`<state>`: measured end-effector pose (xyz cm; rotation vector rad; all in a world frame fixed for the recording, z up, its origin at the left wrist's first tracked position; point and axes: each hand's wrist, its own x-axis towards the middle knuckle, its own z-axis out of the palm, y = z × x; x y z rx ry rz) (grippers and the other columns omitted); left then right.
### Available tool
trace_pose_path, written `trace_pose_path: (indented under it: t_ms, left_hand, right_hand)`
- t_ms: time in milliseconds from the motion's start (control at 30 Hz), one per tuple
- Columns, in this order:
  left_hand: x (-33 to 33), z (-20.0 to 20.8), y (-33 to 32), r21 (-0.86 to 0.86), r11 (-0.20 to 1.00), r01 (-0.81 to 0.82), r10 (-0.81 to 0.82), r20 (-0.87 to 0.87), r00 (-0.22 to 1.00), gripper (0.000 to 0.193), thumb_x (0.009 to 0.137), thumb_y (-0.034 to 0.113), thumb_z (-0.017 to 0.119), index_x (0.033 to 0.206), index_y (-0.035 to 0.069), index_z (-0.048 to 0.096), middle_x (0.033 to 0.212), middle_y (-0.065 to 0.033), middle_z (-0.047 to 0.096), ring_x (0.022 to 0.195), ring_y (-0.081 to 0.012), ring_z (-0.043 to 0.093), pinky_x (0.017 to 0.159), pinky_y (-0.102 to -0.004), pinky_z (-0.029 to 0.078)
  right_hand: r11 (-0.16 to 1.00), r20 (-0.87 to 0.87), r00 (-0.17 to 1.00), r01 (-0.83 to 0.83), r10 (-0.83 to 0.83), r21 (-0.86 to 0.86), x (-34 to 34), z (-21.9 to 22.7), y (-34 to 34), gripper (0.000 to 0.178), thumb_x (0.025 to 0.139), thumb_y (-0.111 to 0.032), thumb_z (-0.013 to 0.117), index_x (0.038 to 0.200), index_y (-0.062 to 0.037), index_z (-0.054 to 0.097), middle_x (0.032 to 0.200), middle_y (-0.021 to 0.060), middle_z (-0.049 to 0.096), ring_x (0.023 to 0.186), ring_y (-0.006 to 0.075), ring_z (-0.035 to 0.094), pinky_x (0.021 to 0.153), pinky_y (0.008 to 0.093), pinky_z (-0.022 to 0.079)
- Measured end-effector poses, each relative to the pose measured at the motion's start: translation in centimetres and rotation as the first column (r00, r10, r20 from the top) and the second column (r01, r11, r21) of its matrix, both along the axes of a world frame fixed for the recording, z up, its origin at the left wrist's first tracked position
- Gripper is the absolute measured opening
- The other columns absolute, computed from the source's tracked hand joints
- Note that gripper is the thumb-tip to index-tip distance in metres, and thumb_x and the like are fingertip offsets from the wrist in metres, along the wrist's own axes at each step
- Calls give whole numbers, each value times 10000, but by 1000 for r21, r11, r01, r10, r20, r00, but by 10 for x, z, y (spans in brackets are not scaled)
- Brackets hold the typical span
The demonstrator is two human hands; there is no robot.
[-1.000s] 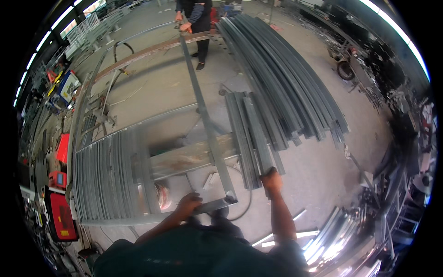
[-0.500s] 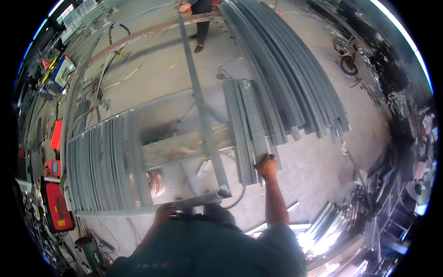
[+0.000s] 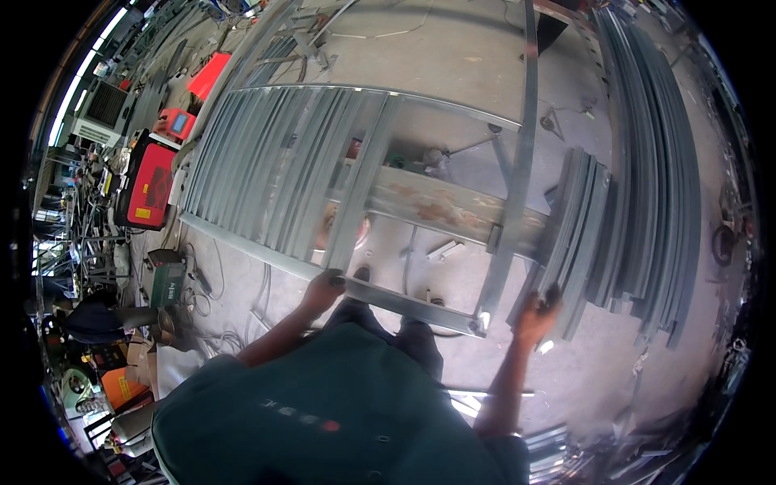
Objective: The person organizes and assembles metal frame components in a workshop. They handle cables and a red box, then repeatedly pick up long metal bars and insert them into a frame structure, adjusting alignment and positioning throughout.
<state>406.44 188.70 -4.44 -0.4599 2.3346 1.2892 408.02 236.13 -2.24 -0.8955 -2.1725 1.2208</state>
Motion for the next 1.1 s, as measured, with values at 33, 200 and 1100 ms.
trace_pose_path:
  t_ms: [33,200,1100]
  left_hand:
    - [-5,-14,-18,-76,997,-15,9,-76,997,522,797,187,658,1265,-30,575,1047,-184,714,988,-296,694,885,-375,535]
    - [-63,-15,-87,-268,962,-62,-9,-255,967,476,782,152,647,1230,1,593,1063,-190,709,1004,-340,682,898,-404,531]
    - [-126,-111,-90,383,738,555,-608,20,794,692,564,311,899,1121,-17,653,1080,-204,701,958,-344,691,886,-410,543]
  right_hand:
    - [987,-23,995,-101,99,-128,-10,0,-37,457,900,-115,630,1325,33,550,1256,171,620,1156,249,584,994,363,448]
    - [766,208,783,-451,586,-459,-43,-41,-229,653,841,-249,762,1355,47,490,1264,196,602,1102,277,621,920,365,509]
    - [688,466,668,-96,580,-719,-108,-106,-419,533,833,-417,756,1100,36,673,903,144,714,765,238,694,649,350,551]
